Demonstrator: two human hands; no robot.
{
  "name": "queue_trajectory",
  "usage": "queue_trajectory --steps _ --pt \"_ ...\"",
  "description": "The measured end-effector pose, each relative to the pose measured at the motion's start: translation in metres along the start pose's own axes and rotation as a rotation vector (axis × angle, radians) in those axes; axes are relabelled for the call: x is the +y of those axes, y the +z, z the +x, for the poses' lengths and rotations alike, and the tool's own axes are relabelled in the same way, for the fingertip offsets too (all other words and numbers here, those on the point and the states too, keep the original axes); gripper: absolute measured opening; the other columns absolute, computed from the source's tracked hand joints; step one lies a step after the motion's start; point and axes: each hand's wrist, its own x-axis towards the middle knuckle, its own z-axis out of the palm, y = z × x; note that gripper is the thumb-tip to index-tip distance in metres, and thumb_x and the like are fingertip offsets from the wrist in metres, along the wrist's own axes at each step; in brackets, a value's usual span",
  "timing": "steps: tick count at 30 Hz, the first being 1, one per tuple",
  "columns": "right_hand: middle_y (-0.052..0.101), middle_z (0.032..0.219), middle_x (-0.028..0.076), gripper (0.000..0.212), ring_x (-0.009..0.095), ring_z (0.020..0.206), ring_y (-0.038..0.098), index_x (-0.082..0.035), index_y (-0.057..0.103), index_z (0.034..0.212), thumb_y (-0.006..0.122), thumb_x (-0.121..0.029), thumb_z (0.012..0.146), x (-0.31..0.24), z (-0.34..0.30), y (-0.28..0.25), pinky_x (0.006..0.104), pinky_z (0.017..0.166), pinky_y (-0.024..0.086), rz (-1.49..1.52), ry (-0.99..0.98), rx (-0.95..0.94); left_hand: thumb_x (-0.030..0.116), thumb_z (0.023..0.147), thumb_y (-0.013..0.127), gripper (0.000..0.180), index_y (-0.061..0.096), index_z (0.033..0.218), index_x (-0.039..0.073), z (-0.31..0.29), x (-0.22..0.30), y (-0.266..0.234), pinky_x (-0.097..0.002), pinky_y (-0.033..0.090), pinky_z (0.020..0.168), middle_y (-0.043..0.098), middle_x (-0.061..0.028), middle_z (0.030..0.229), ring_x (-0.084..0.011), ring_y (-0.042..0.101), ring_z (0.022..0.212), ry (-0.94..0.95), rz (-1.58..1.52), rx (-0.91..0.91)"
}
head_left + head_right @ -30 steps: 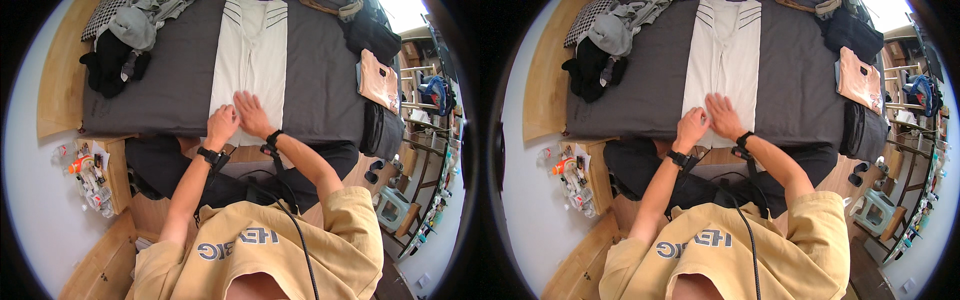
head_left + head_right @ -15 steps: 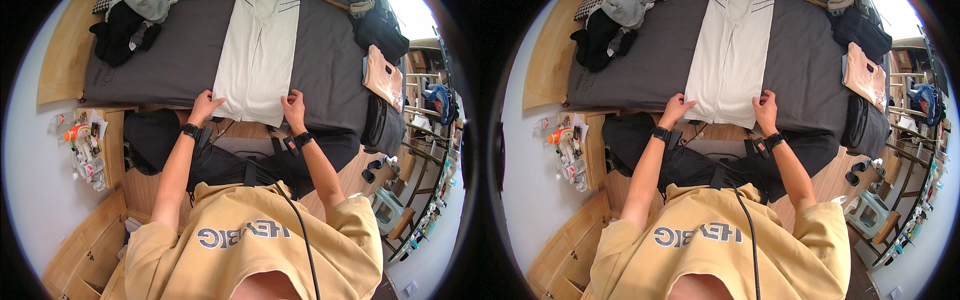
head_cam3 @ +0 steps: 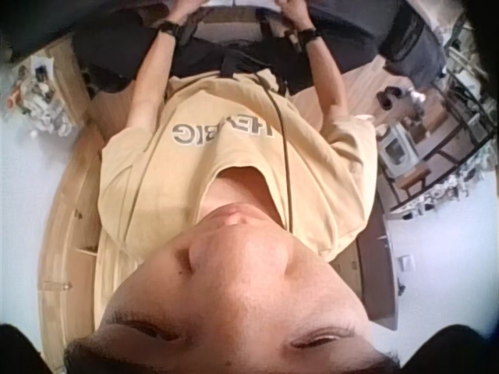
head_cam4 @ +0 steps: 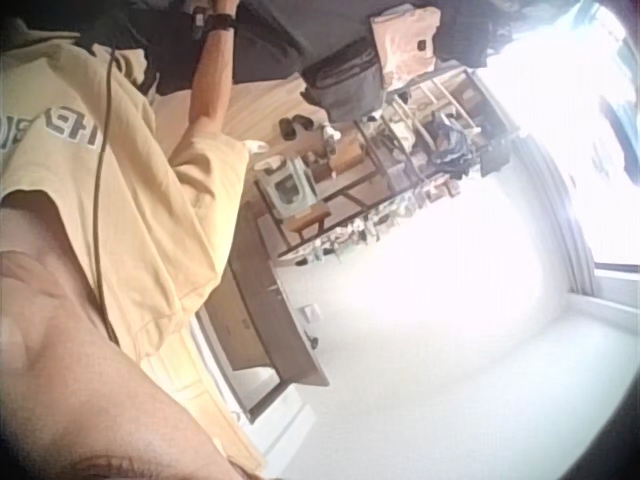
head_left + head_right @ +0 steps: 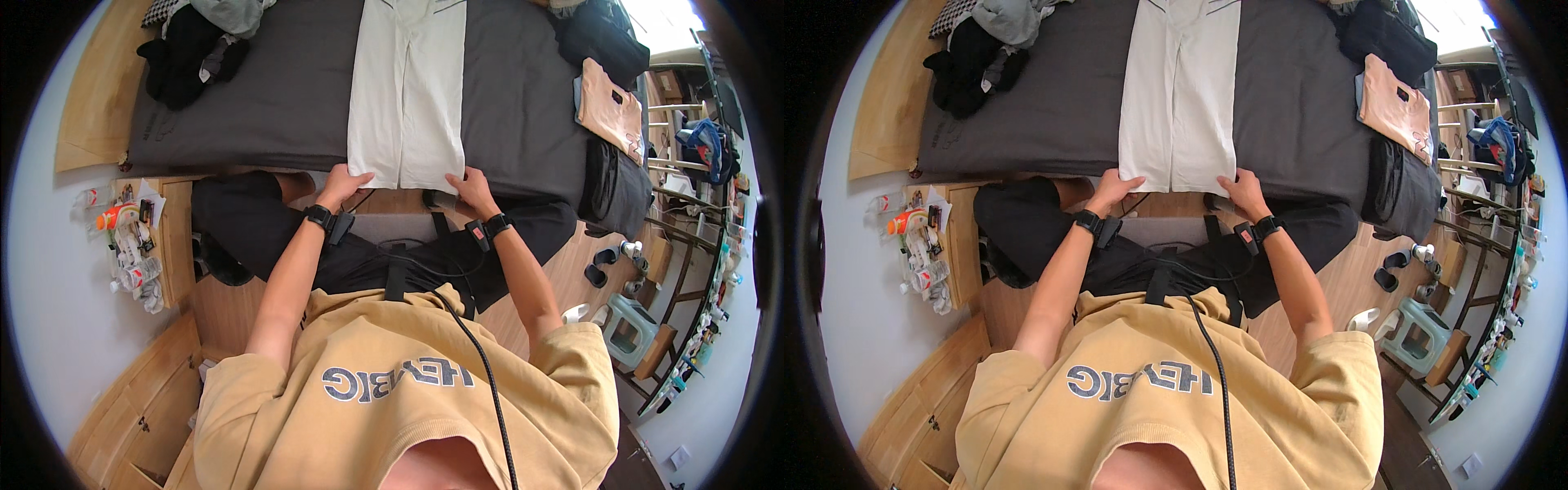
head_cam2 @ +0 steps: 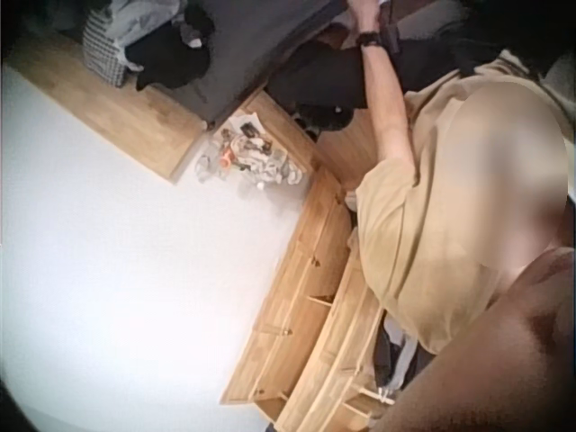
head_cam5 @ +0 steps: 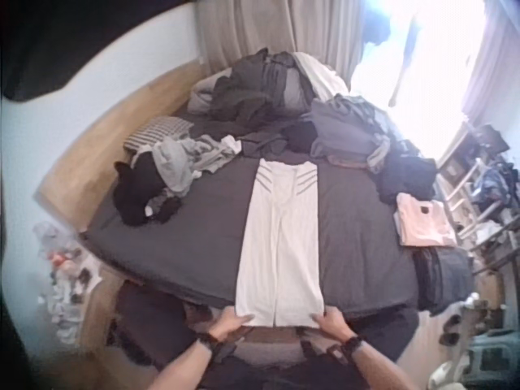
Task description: The person folds a white t-shirt on a bed, smoothing and aligning it before stacking it with other folded clothes. They then pick up a gray long-sleeve shirt and begin to fold it.
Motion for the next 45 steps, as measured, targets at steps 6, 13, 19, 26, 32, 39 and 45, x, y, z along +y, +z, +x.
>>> queue_trajectory --steps 6,13,19,26,32,39,45 --pt "0.066 0.09 0.012 0.03 0.031 0.084 0.068 -0.002 0.061 0.098 0.082 -0.021 0.088 -0.015 -0.015 0.01 0.0434 0.075 0.054 -0.168 -0.348 0.438 0.033 0.08 0.09 0.046 0.058 0.094 0.003 -0.041 0.032 0.017 -0.0505 0.054 0.077 0.071 -0.0144 0.091 -0.0415 0.07 0.088 0.539 0.587 0.743" --pt "0.065 0.105 0.007 0.043 0.03 0.104 0.066 -0.011 0.063 0.108 0.089 -0.023 0.077 -0.035 -0.004 0.067 0.0442 0.086 0.053 -0.629 -0.675 0.113 0.035 0.083 0.086 0.039 0.065 0.102 0.008 -0.014 0.05 0.068 -0.0498 0.057 0.077 0.074 -0.0144 0.099 -0.0392 0.072 0.096 0.406 1.027 0.068" --pt "0.063 0.112 0.004 0.044 0.028 0.111 0.063 -0.014 0.062 0.111 0.087 -0.021 0.075 -0.025 0.003 0.085 0.0439 0.092 0.049 -0.779 -0.823 0.157 0.018 0.08 0.081 0.024 0.068 0.098 0.009 -0.001 0.003 0.085 -0.0435 0.056 0.084 0.068 -0.0077 0.1 -0.0293 0.07 0.101 0.795 1.315 0.338" --pt "0.066 0.095 0.003 0.018 0.025 0.101 0.065 -0.013 0.068 0.095 0.077 -0.02 0.082 -0.013 0.013 0.088 0.0432 0.088 0.049 -0.633 -0.876 0.114 0.012 0.083 0.076 0.016 0.068 0.095 0.006 0.0 0.004 0.081 -0.047 0.056 0.082 0.066 -0.0092 0.098 -0.0334 0.069 0.097 0.765 1.076 0.218" --pt "0.068 0.091 0.005 0.014 0.027 0.094 0.066 -0.012 0.067 0.091 0.076 -0.018 0.082 -0.016 0.014 0.083 0.0432 0.084 0.049 -0.522 -0.868 -0.027 0.01 0.087 0.072 0.011 0.067 0.095 0.005 -0.007 0.01 0.073 -0.052 0.057 0.081 0.066 -0.0132 0.096 -0.0387 0.069 0.095 0.723 0.88 0.133" --pt "0.072 0.108 0.011 0.019 0.036 0.108 0.066 -0.006 0.072 0.105 0.069 -0.016 0.089 -0.058 0.033 0.045 0.0472 0.093 0.053 -0.353 -0.816 -0.236 0.007 0.088 0.068 0.013 0.068 0.101 0.006 0.001 0.058 0.063 -0.0502 0.057 0.085 0.068 -0.0158 0.11 -0.039 0.068 0.103 0.614 0.884 0.05" --pt "0.062 0.144 0.017 0.039 0.037 0.137 0.054 -0.006 0.063 0.137 0.062 -0.016 0.1 -0.081 0.11 -0.01 0.0483 0.114 0.044 -0.355 -0.932 0.205 0.019 0.091 0.071 0.039 0.067 0.129 0.009 0.045 0.114 0.046 -0.0522 0.046 0.11 0.059 -0.0147 0.146 -0.0342 0.055 0.135 1.022 1.012 0.176"
